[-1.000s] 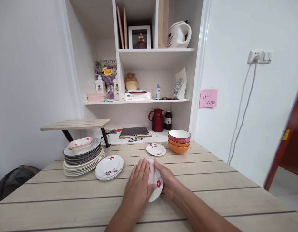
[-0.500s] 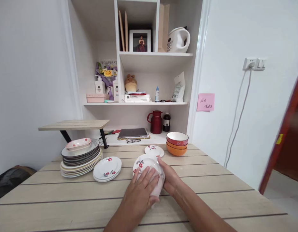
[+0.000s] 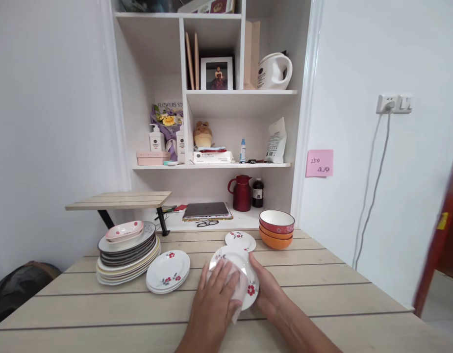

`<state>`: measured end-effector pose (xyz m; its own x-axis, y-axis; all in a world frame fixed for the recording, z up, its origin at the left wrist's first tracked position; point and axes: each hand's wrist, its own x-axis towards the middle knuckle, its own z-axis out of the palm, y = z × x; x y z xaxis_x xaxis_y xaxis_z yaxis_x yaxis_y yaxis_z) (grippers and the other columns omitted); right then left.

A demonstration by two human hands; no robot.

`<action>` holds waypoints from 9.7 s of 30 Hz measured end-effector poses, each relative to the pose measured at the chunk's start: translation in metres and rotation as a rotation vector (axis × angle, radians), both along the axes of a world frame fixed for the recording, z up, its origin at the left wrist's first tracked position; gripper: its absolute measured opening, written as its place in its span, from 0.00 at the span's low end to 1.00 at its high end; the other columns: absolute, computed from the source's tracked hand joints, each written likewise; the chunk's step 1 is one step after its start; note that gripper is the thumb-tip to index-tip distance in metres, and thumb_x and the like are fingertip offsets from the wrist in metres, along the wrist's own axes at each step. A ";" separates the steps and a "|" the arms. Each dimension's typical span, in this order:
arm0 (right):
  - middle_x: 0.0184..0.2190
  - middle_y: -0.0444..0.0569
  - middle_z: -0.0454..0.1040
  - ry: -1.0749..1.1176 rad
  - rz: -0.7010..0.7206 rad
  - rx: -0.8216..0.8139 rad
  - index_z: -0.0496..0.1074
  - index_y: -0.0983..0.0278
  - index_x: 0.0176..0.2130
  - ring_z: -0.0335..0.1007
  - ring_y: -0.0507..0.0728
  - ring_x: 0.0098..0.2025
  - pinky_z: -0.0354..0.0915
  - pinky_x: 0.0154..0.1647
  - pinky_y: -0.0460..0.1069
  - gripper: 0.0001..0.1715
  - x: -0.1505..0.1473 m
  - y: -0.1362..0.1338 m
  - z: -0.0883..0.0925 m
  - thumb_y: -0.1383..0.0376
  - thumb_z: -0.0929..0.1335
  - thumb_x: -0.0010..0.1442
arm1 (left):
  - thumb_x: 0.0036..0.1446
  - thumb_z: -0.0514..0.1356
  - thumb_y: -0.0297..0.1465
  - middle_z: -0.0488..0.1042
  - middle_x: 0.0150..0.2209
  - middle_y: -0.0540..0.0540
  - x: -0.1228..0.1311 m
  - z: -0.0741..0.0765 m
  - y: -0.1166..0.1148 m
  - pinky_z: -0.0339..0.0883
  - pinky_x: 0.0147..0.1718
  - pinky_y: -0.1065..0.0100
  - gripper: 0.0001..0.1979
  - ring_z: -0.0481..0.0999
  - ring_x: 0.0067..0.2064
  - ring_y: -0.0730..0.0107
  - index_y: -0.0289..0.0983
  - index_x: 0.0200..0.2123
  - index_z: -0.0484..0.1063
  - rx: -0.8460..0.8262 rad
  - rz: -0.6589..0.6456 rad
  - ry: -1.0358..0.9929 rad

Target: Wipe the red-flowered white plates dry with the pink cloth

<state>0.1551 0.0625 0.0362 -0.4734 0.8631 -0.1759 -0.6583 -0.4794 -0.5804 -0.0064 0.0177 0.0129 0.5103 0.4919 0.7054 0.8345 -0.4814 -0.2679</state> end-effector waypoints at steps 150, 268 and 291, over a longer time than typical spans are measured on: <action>0.42 0.57 0.80 -0.200 -0.046 -0.140 0.71 0.71 0.52 0.76 0.61 0.45 0.66 0.49 0.53 0.31 -0.024 -0.031 0.007 0.49 0.64 0.62 | 0.64 0.48 0.33 0.57 0.65 0.40 -0.007 -0.011 -0.004 0.56 0.61 0.49 0.25 0.56 0.66 0.56 0.34 0.63 0.57 -0.338 0.309 -0.146; 0.35 0.50 0.81 -0.315 -0.464 0.087 0.71 0.64 0.49 0.77 0.60 0.34 0.71 0.30 0.50 0.28 -0.007 -0.019 0.004 0.53 0.72 0.52 | 0.47 0.60 0.55 0.71 0.26 0.47 0.010 0.009 -0.008 0.70 0.21 0.68 0.30 0.69 0.24 0.69 0.33 0.39 0.71 -1.146 -0.139 -1.492; 0.42 0.54 0.80 -0.184 -0.561 -0.005 0.68 0.66 0.54 0.77 0.63 0.42 0.73 0.39 0.54 0.34 0.005 -0.015 0.017 0.59 0.74 0.50 | 0.49 0.61 0.54 0.74 0.29 0.47 0.007 0.015 -0.012 0.68 0.29 0.68 0.30 0.72 0.28 0.69 0.34 0.43 0.73 -1.051 -0.146 -1.811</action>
